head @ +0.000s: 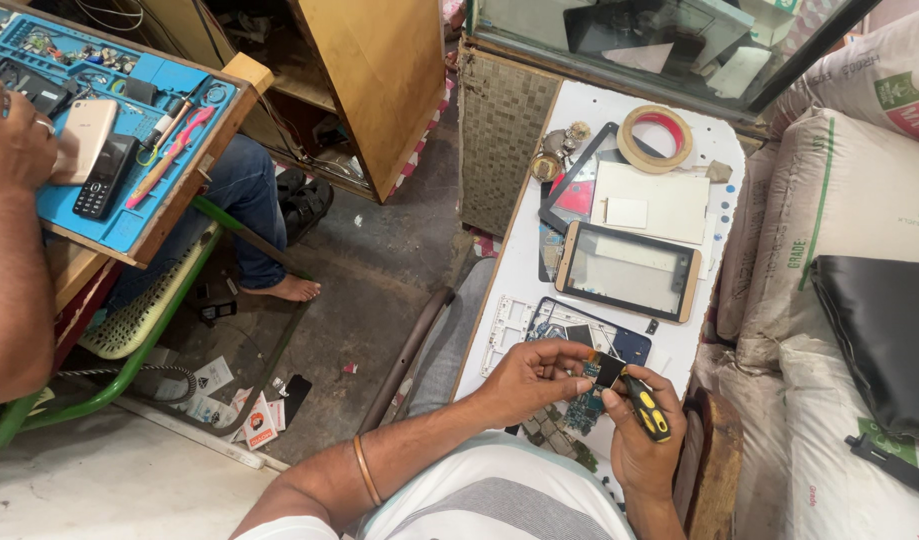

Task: The person sits at a repair bench and uses a screwdriver to work on a disassembled smartphone motherboard, prying and adjusting components on the board. They hold the board in one hand while manipulating it with the screwdriver, with a tablet frame and other phone parts laid out on the bench.

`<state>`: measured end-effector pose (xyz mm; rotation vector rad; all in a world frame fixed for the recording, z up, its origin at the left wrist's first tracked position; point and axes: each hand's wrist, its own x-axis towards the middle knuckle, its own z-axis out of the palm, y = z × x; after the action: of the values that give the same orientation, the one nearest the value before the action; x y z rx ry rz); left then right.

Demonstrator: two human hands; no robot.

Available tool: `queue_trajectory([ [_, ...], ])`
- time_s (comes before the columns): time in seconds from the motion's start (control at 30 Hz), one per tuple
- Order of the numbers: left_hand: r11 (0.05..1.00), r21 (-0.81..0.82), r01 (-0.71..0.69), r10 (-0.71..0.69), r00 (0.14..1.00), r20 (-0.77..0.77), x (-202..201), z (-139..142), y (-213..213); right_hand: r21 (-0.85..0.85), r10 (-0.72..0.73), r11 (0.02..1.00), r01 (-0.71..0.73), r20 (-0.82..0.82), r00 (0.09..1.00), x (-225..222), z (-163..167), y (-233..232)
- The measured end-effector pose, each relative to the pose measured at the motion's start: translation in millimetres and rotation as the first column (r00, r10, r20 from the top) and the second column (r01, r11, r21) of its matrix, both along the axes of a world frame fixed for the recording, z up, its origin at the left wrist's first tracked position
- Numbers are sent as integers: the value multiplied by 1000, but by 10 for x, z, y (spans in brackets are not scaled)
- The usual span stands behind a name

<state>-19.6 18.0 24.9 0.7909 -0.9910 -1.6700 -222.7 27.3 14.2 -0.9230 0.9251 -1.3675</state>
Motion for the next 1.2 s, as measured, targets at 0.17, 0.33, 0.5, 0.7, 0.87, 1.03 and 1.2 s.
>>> queue_trajectory([
  [0.17, 998, 61, 26, -26, 1000, 0, -6, 45, -9, -8, 5, 1000, -5, -11, 1000, -26, 28, -16],
  [0.33, 1000, 25, 12, -13, 999, 33, 11, 54, -2, -36, 22, 999, -24, -68, 997, -46, 25, -42],
  [0.5, 1000, 19, 8, -9, 997, 77, 23, 60, 15, -51, 44, 997, -51, -137, 990, -52, 29, -55],
  [0.7, 997, 33, 65, -68, 994, 87, 48, 89, 12, -57, 53, 996, -67, -214, 975, -75, 46, -54],
  [0.87, 995, -14, 97, -95, 987, 130, 44, 65, 32, -53, 70, 995, -82, -195, 978, -43, 131, -74],
  [1.03, 999, 42, -25, 23, 998, 51, 72, 11, -70, -145, -71, 989, 21, -352, 933, 51, 265, -68],
  [1.2, 955, 113, -273, 284, 954, -95, 228, 4, -332, -328, -205, 942, 72, -392, 897, -56, 316, -37],
])
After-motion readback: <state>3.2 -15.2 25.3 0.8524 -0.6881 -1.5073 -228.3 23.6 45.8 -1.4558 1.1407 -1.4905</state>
